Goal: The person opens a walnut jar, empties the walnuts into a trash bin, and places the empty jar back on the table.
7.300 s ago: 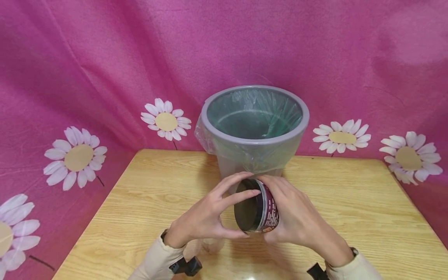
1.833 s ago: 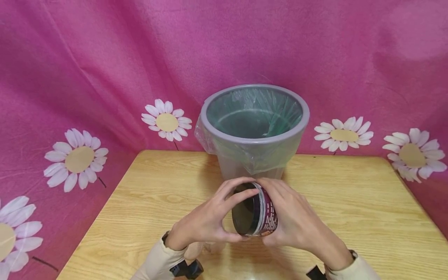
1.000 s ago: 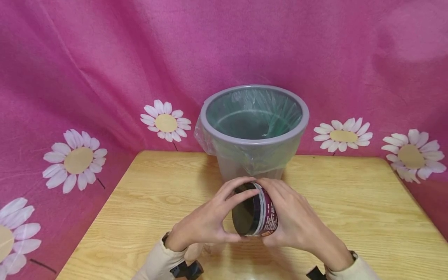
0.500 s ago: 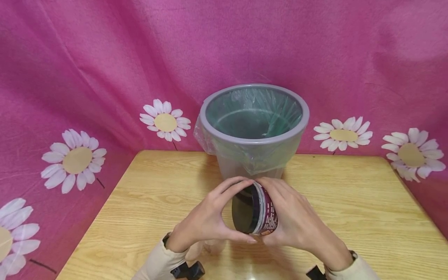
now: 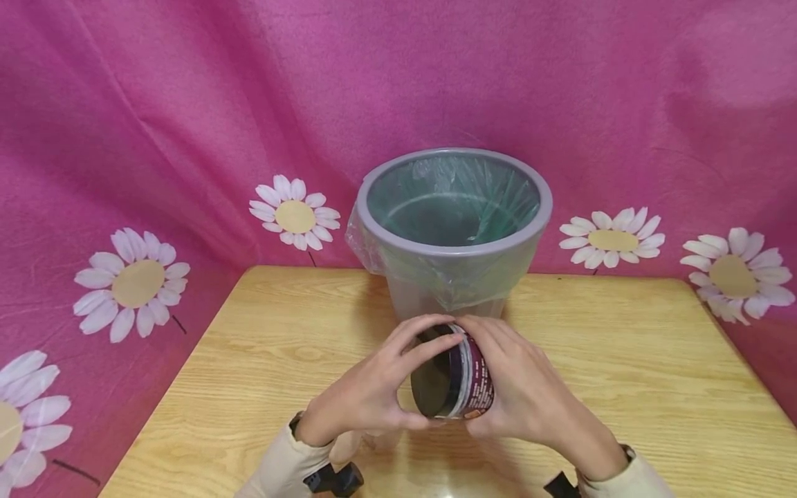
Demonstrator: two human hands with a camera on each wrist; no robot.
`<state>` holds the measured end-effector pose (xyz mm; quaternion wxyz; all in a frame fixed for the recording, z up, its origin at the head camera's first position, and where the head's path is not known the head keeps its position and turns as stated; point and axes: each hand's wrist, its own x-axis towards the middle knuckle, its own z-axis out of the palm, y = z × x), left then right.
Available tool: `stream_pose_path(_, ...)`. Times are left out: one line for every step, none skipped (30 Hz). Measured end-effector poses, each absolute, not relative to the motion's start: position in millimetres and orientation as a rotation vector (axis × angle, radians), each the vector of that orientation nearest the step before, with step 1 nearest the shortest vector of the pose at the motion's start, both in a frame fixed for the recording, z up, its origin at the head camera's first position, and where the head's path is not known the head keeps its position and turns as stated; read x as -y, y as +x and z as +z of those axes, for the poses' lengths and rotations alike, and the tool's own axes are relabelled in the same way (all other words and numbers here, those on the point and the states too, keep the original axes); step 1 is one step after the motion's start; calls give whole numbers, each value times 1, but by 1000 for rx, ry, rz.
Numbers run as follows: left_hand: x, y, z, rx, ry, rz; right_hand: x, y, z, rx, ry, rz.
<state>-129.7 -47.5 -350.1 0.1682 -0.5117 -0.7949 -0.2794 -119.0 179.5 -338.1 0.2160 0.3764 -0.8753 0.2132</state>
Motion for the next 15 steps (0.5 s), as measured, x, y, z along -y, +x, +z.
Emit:
stream_pose_path(47,-130,-350,2250,-1450,-792,-180,-119,-338,2428,1044,594)
stream_pose_path(47,-130,-350,2244,-1435,-792,-180,-119,-338,2432,1042,595)
stream_pose_path(47,-130,-350,2242,-1418,-795,-180,-119,-338,2431,1044,593)
stream_pose_path(46,-130,-350,2242,-1397,-806,-180,-119,-338,2429,1045,589)
stream_pose_path(46,-130,-351,2241,-1373,-823,-180,-119,-339,2426,1044,583)
stream_pose_path(46,-129,-351,2242,-1346,-838,-180,-119,-339,2422,1045,574)
stream_pose_path(45,-128,-351,2242,-1319,-850,-180,-119,-339,2417,1044,564)
stream_pose_path(45,-128,-352,2244,-1291,-861,-180,-119,-340,2412,1044,557)
stream_pose_path(44,-127,-352,2247,-1264,-875,-180,-119,-340,2406,1043,551)
stream_pose_path(44,-126,-353,2252,-1235,-892,-180,-119,-340,2404,1042,551)
stream_pose_path(43,-124,-353,2265,-1207,-918,-180,-119,-341,2404,1040,552)
stream_pose_path(42,-123,-353,2281,-1179,-951,-179,-119,-341,2403,1040,553)
stream_pose_path(41,-122,-352,2296,-1151,-987,-179,-119,-341,2403,1039,555)
stream_pose_path(41,-121,-352,2312,-1124,-1030,-178,-119,-340,2404,1037,558)
stream_pose_path(40,-120,-352,2326,-1096,-1073,-178,-119,-340,2406,1035,560)
